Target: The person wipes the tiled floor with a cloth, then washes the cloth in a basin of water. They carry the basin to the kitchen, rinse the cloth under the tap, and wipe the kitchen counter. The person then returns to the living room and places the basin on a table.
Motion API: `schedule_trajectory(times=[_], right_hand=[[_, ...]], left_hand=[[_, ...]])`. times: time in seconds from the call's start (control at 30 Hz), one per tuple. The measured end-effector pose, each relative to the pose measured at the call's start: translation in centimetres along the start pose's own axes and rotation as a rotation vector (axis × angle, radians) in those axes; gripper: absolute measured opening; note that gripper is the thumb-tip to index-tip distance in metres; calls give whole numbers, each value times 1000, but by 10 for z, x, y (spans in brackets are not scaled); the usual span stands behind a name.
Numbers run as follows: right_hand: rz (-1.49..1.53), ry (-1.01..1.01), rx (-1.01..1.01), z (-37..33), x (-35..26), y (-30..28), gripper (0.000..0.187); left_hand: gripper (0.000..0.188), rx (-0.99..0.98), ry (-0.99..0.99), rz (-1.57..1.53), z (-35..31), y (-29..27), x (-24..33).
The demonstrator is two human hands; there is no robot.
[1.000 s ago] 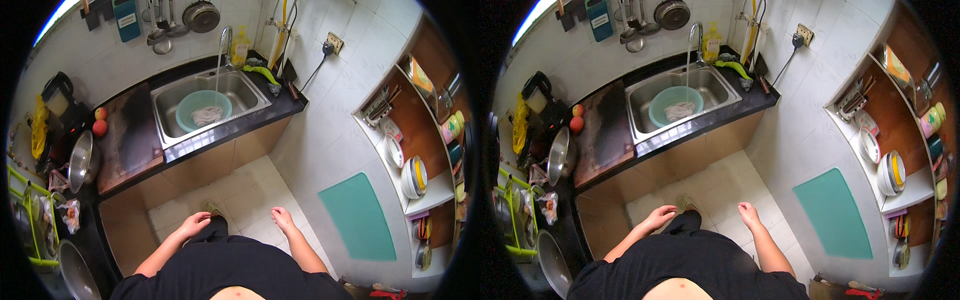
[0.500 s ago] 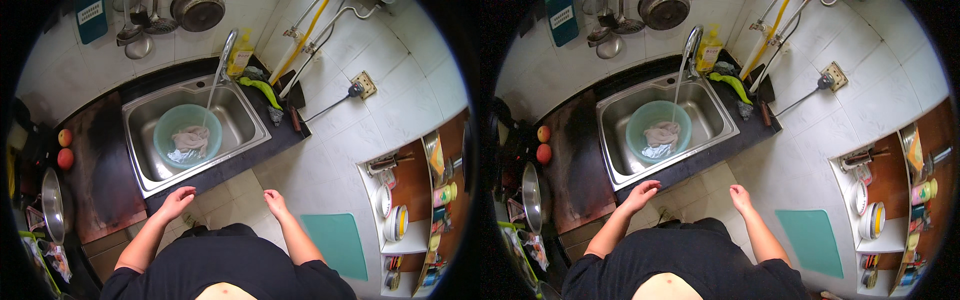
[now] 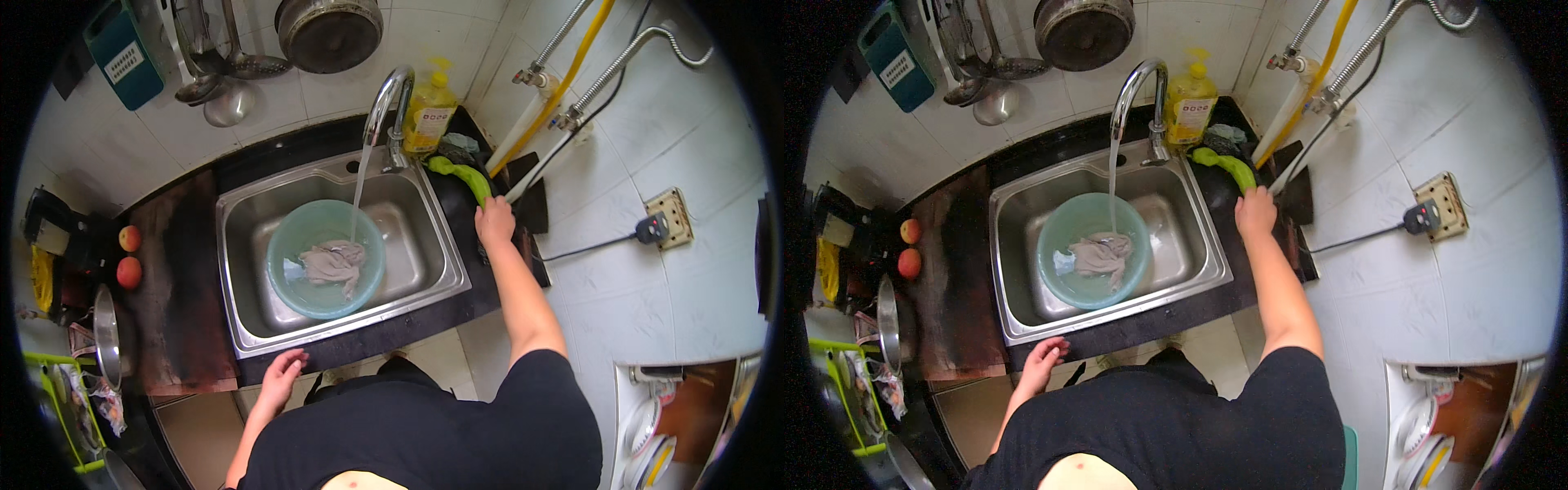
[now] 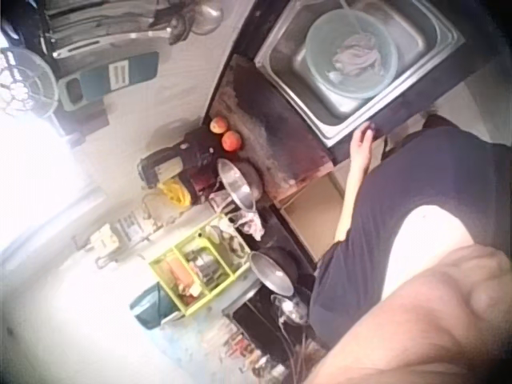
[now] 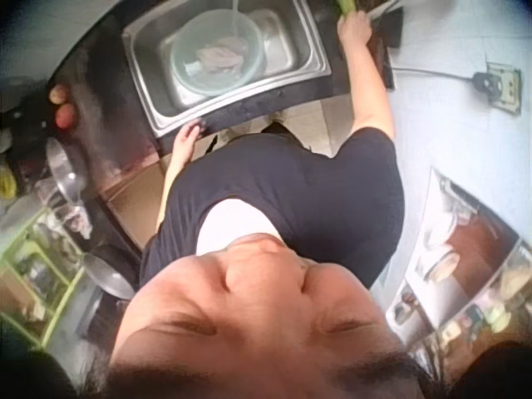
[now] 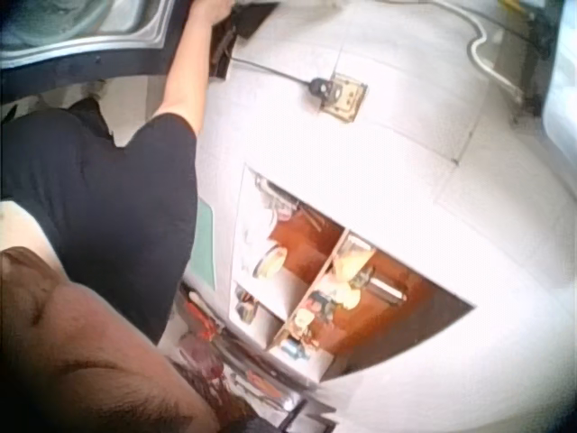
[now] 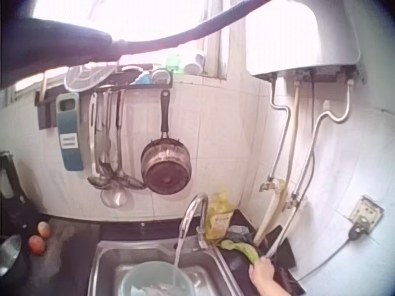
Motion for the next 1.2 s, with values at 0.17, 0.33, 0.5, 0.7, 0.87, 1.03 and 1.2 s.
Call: schedule_trajectory(times=[0.17, 0.33, 0.5, 0.7, 0.87, 1.03, 1.2], right_hand=[[-539, -196, -199, 41, 9, 71, 26], [-433, -206, -168, 50, -1, 61, 22], [-252, -367, -213, 50, -5, -1, 16], [413, -350, -641, -7, -39, -76, 32], [1069, -95, -1181, -99, -130, -94, 32], [1227, -325, -1274, -155, -264, -125, 31], [1350, -152, -1476, -198, -347, -128, 32]], left_hand=[[32, 50, -20, -23, -3, 37, 8], [32, 92, 17, -68, 0, 51, 13], [31, 66, 97, 5, -2, 46, 8], [32, 38, 113, -75, -11, 33, 12], [36, -73, 272, -14, -21, 26, 69], [54, -160, 413, -327, -53, -8, 113], [37, 112, 419, -422, -78, -88, 101]])
Point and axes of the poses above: each hand's wrist, its own z-axis towards the middle knuckle, its own y-axis out of the palm, x = y × z, the point moved 7 cm from there along z, towards the middle knuckle, and after that the axes turned 7 degrees about x, right-handed, at the moved point
